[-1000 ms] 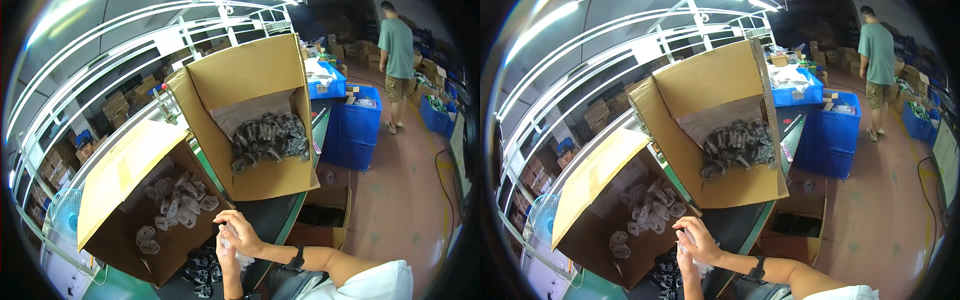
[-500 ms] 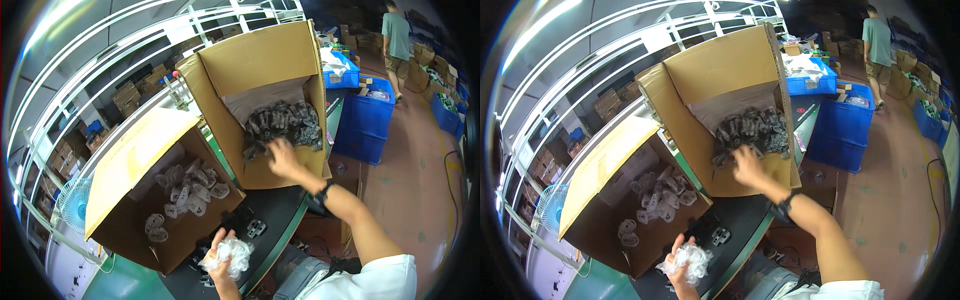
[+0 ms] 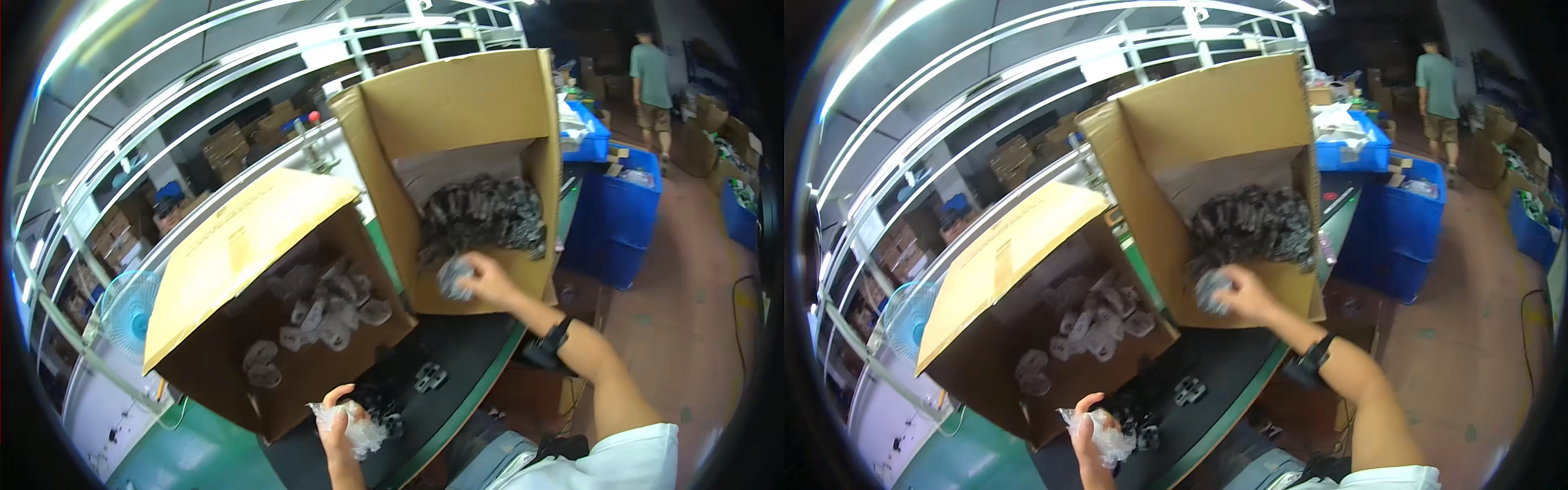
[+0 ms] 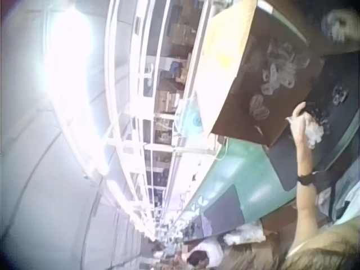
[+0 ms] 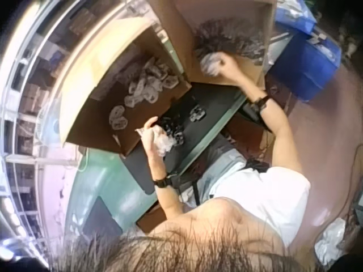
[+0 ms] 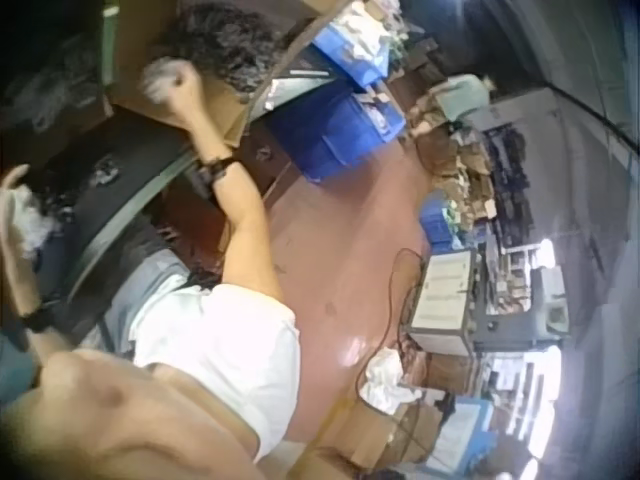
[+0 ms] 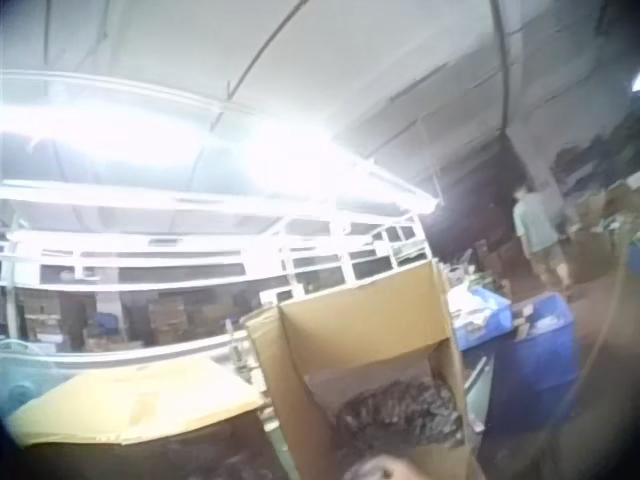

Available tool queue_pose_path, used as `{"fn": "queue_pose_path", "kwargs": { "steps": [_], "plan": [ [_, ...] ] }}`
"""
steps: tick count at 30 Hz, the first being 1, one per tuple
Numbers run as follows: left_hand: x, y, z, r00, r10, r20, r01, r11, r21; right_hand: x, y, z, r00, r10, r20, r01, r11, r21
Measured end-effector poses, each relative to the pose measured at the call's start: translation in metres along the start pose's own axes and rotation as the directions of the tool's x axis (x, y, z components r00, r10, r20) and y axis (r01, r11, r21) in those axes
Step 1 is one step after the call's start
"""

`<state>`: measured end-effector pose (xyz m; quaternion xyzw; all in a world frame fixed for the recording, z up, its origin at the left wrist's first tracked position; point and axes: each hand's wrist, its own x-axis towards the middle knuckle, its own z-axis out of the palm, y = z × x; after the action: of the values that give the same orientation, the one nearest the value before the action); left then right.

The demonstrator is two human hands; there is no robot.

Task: The person picks up a white mouse shell and a black internal component, fits them together by hand, and places the unit on the workbench. They then take a small plastic bag, place a black component inside it, and set the bagged item down.

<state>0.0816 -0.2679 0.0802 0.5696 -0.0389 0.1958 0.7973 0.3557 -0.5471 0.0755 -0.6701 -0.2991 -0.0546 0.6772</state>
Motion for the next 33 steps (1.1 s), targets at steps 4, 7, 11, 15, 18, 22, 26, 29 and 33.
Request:
{"fn": "queue_pose_path", "kwargs": {
  "steps": [4, 7, 11, 15, 18, 22, 26, 29, 33],
  "plan": [
    [0.015, 0.001, 0.001, 0.998, -0.022, -0.052, 0.033, 0.974, 0.224, -0.04, -0.064, 0.085, 0.929, -0.11, 0.354, 0.143, 0.987, -0.07],
    [0.026, -0.002, -0.007, 0.995, -0.021, -0.1, 0.05, 0.954, 0.295, -0.047, -0.071, 0.145, 0.855, -0.162, 0.492, 0.11, 0.985, 0.134],
    [0.022, 0.0, -0.025, 0.978, -0.078, -0.191, 0.133, 0.946, 0.295, -0.042, -0.071, 0.221, 0.852, -0.233, 0.469, 0.104, 0.953, 0.284],
    [0.025, 0.0, -0.043, 0.973, 0.016, -0.23, 0.094, 0.884, 0.457, -0.046, -0.057, 0.252, 0.84, -0.272, 0.469, 0.147, 0.947, 0.285],
    [0.022, 0.0, -0.055, 0.961, 0.077, -0.266, 0.09, 0.821, 0.564, -0.048, -0.039, 0.261, 0.813, -0.25, 0.525, 0.101, 0.95, 0.295],
    [-0.007, 0.013, -0.065, 0.93, 0.143, -0.337, 0.144, 0.704, 0.695, -0.047, -0.034, 0.264, 0.678, -0.26, 0.688, -0.077, 0.905, 0.418],
    [0.006, 0.003, -0.06, 0.875, 0.19, -0.446, 0.09, 0.84, 0.535, -0.03, -0.032, 0.241, 0.539, -0.177, 0.824, -0.384, 0.819, 0.427],
    [0.013, 0.001, -0.053, 0.89, 0.192, -0.413, 0.07, 0.838, 0.541, -0.028, -0.025, 0.239, 0.568, -0.155, 0.809, -0.379, 0.823, 0.423],
    [0.018, -0.005, -0.053, 0.921, 0.232, -0.313, -0.003, 0.808, 0.589, -0.028, -0.022, 0.237, 0.575, -0.144, 0.805, -0.483, 0.734, 0.476]
  ]
}}
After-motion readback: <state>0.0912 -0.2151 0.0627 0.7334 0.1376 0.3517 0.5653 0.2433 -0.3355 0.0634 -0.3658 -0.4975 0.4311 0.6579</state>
